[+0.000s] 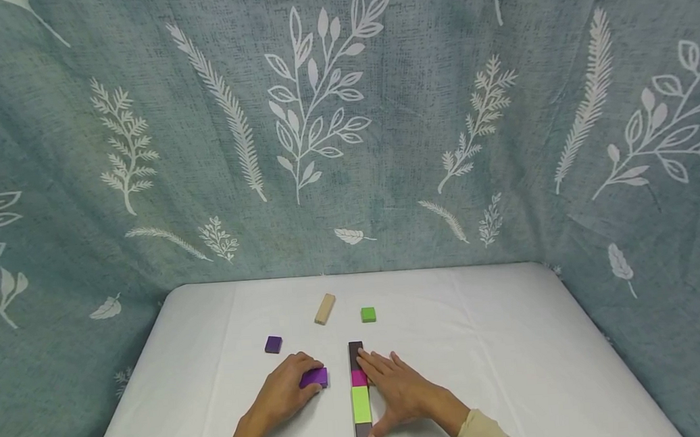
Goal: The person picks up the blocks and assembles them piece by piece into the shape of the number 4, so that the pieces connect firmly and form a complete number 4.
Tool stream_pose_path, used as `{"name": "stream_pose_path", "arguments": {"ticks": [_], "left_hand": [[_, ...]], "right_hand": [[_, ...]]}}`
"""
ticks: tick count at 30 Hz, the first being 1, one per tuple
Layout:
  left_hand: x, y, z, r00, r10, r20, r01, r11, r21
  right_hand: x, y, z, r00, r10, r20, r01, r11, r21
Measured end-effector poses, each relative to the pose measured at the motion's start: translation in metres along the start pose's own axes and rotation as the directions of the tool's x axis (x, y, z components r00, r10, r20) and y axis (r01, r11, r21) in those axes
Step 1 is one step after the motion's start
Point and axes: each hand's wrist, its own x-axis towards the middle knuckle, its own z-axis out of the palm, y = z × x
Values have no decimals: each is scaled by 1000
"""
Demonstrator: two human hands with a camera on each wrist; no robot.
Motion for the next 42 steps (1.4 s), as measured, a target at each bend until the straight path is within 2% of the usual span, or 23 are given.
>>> {"name": "stream_pose_path", "arguments": {"ticks": [12,25,34,42], "left_hand": [[12,12,10,999,29,26,-29,1000,-2],[21,20,17,995,40,94,-42,999,12],[26,23,21,993,59,98,-63,997,34],[28,25,23,993,51,105,-56,998,43]], "right_hand": [[-1,1,-1,1000,1,6,-1,1000,5],[-2,1,0,1000,-4,4,4,1000,1],[-1,2,-1,1000,-9,4,9,1000,7],[-2,0,-1,1000,-8,5,8,1000,14]]}}
